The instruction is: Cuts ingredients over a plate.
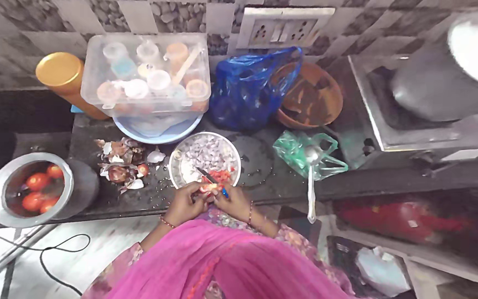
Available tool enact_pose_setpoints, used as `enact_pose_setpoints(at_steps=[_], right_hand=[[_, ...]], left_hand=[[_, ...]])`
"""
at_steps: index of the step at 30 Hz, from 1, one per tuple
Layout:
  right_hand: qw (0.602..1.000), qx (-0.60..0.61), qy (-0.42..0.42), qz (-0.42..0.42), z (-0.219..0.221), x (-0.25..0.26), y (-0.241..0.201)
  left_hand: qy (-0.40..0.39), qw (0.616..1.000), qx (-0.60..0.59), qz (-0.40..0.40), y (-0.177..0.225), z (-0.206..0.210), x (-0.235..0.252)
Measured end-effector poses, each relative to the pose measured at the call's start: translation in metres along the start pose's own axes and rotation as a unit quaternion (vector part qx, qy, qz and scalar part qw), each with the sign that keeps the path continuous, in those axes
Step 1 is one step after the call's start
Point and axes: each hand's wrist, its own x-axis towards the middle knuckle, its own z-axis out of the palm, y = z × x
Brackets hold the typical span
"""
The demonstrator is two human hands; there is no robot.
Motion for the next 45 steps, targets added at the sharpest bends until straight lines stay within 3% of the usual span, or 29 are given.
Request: enact_pose_setpoints(at_steps=[16,25,45], right_hand=[[0.999,0.048,-0.014,-0.011,0.007,0.006,0.016],[0.999,0.043,0.012,0.013,0.010,0.006,0.016],[0.999,0.043,-0.033,0.005,0.014,0.009,0.014]], left_hand=[[-0.005,0.997,0.073,-0.036,0.001,0.002,0.002],[-0.020,0.988,-0.097,-0.122,0.006,0.003,0.001],[-0.019,0.989,-0.057,-0.136,0.005,0.006,-0.001]])
